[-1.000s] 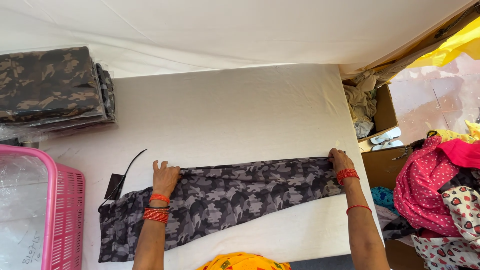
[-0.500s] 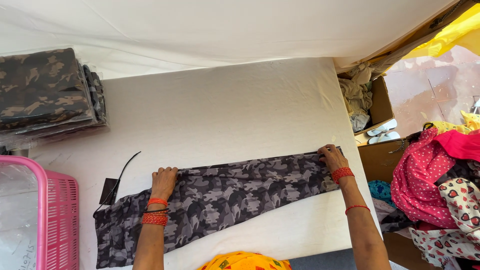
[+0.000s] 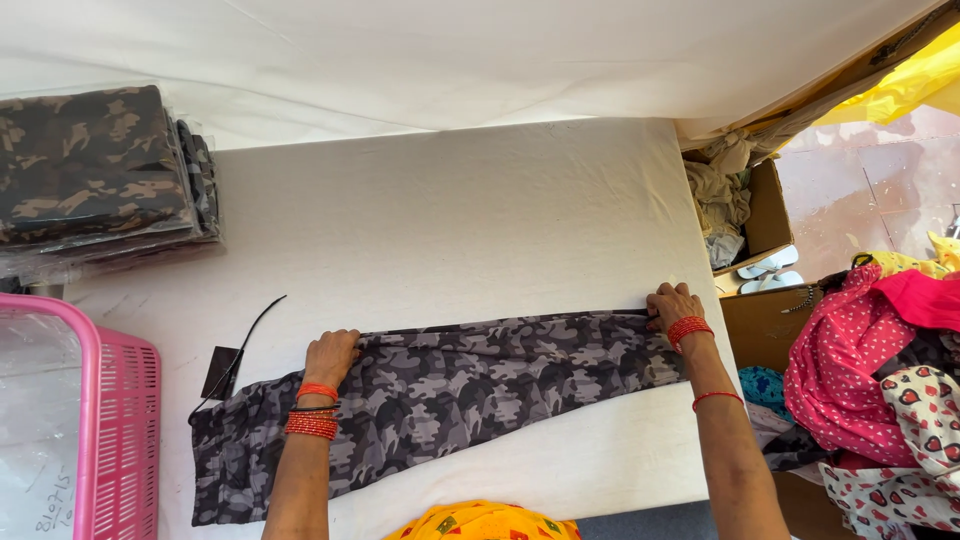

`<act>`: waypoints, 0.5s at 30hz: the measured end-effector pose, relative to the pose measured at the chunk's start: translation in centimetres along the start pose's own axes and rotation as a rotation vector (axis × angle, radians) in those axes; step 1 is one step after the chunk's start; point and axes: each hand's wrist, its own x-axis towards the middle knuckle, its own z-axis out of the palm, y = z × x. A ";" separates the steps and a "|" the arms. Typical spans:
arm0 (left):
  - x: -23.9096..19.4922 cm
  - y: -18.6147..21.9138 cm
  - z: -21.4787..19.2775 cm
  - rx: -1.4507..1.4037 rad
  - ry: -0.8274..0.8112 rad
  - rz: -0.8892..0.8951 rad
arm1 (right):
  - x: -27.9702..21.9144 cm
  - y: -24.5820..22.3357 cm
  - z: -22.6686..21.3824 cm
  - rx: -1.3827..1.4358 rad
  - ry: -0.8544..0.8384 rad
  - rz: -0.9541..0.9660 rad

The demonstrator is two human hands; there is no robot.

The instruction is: The person folds a camouflage-patterned pair of pants on a white table, then places the folded item into a clear plastic bag. The person seals the bag and stacks it on top of other packaged items.

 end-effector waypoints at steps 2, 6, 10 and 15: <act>0.1 -0.3 0.1 0.001 -0.007 -0.006 | 0.5 1.0 0.0 0.014 0.010 -0.019; 0.7 -0.9 0.7 0.049 0.053 -0.009 | 1.0 2.3 0.0 -0.002 0.038 -0.008; 1.1 0.0 1.4 0.142 0.151 -0.043 | 1.4 2.5 0.8 -0.041 0.112 0.006; 1.6 -0.4 4.4 0.076 0.196 -0.082 | 1.4 2.9 0.9 0.087 0.118 0.061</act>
